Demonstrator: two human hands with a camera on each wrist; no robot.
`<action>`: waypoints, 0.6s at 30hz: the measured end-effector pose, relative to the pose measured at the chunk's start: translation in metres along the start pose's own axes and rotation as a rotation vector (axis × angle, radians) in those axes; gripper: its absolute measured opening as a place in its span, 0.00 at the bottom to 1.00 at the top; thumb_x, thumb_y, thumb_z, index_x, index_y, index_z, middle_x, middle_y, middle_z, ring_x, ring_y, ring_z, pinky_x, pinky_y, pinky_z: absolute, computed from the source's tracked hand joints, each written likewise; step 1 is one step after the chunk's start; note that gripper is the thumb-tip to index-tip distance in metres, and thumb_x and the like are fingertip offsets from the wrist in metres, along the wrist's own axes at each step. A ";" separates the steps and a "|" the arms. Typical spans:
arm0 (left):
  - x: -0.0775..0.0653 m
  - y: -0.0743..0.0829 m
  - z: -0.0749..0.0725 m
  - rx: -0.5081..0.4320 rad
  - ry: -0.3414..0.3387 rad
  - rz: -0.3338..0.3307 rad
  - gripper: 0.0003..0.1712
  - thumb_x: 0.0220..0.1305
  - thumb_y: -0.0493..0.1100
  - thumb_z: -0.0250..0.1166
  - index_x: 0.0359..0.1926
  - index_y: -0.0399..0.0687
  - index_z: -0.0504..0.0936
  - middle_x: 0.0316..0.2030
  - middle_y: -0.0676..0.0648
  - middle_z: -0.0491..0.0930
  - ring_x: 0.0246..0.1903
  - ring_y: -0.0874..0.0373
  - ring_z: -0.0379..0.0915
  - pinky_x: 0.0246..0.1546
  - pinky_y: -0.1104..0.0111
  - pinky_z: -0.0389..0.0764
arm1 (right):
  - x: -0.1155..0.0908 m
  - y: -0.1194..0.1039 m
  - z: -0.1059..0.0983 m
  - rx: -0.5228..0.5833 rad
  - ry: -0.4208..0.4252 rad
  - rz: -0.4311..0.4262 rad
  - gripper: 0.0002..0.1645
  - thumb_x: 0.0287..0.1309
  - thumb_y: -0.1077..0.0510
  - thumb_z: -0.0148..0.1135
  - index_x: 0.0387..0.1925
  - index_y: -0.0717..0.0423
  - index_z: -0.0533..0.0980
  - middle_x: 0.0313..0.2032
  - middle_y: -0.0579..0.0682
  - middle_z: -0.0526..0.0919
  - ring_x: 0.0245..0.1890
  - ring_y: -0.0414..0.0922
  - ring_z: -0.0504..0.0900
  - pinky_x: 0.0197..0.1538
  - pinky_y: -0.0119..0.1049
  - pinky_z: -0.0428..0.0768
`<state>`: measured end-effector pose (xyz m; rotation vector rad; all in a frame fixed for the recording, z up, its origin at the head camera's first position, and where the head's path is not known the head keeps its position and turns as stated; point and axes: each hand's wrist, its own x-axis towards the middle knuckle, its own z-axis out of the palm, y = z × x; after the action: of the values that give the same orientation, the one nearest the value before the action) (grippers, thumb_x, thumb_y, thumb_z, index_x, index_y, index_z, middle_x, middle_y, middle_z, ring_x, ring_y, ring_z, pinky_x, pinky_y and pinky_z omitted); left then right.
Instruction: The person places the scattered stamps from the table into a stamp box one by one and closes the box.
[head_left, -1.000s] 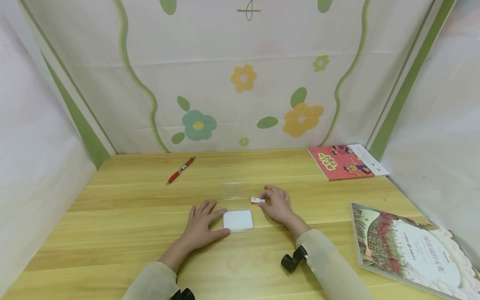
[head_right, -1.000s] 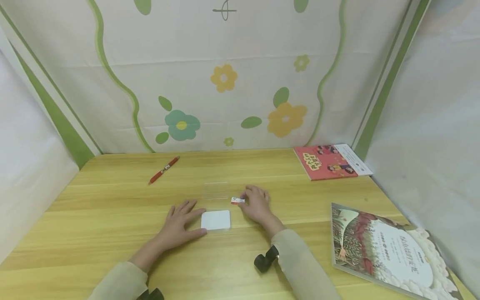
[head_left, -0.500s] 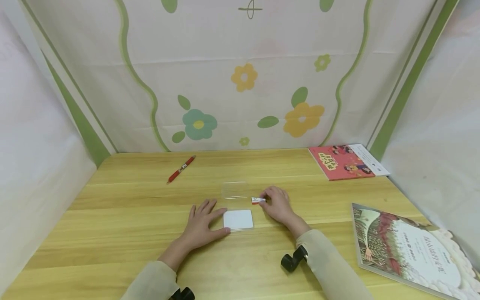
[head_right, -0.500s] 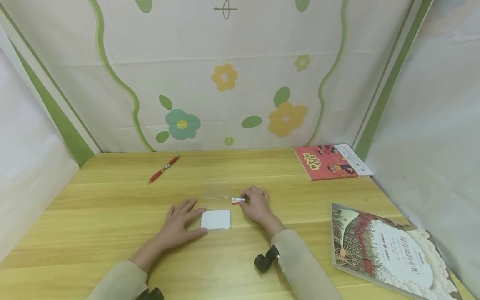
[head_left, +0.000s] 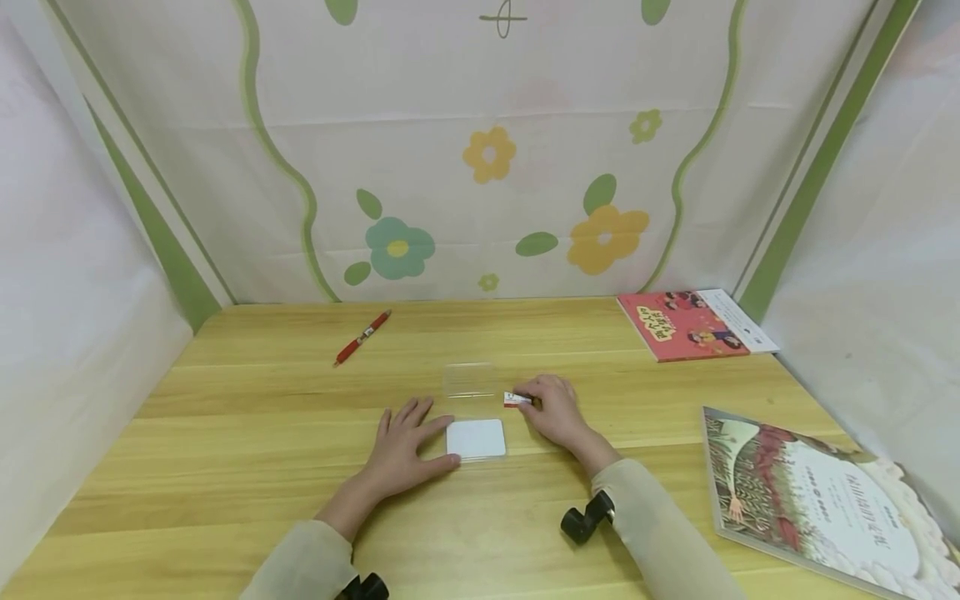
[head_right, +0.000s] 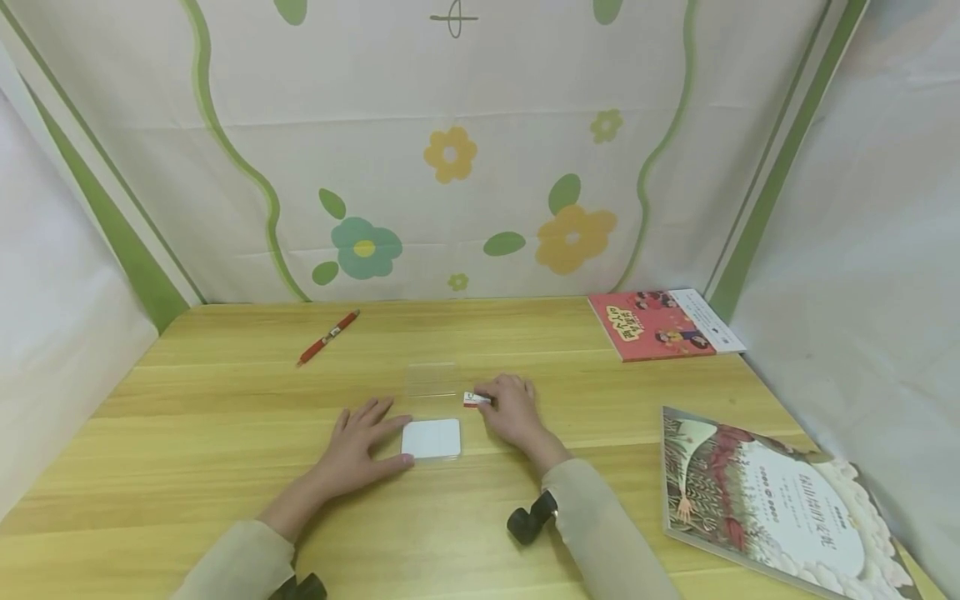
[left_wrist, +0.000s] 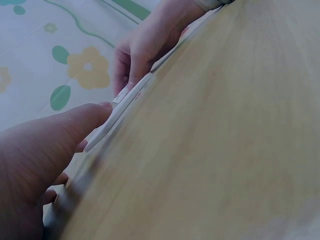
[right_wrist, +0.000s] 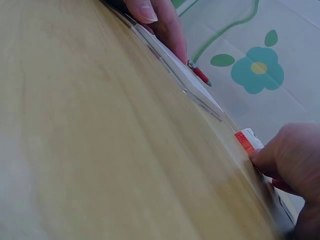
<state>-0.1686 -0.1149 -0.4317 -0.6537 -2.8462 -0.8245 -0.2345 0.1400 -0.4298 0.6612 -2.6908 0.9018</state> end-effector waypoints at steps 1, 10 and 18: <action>0.000 0.000 0.000 0.004 0.001 0.001 0.36 0.48 0.68 0.55 0.55 0.55 0.70 0.61 0.41 0.55 0.61 0.45 0.41 0.53 0.45 0.34 | 0.000 0.000 0.000 0.004 -0.003 0.002 0.12 0.45 0.63 0.62 0.36 0.55 0.79 0.32 0.46 0.77 0.40 0.47 0.70 0.50 0.46 0.57; -0.001 -0.001 0.000 -0.001 0.004 0.006 0.36 0.48 0.68 0.54 0.55 0.55 0.70 0.61 0.41 0.55 0.61 0.44 0.41 0.54 0.45 0.35 | 0.000 -0.001 0.001 0.025 -0.005 0.025 0.08 0.45 0.64 0.62 0.31 0.53 0.80 0.30 0.44 0.75 0.36 0.44 0.70 0.49 0.44 0.58; 0.000 0.000 0.000 0.006 -0.001 0.006 0.36 0.48 0.68 0.54 0.56 0.56 0.70 0.61 0.41 0.55 0.61 0.45 0.41 0.54 0.45 0.35 | -0.001 0.000 0.000 0.077 0.060 0.000 0.12 0.42 0.66 0.63 0.34 0.57 0.78 0.32 0.48 0.78 0.37 0.47 0.73 0.48 0.46 0.61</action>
<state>-0.1686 -0.1148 -0.4313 -0.6616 -2.8451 -0.8154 -0.2336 0.1405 -0.4298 0.6396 -2.6141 1.0138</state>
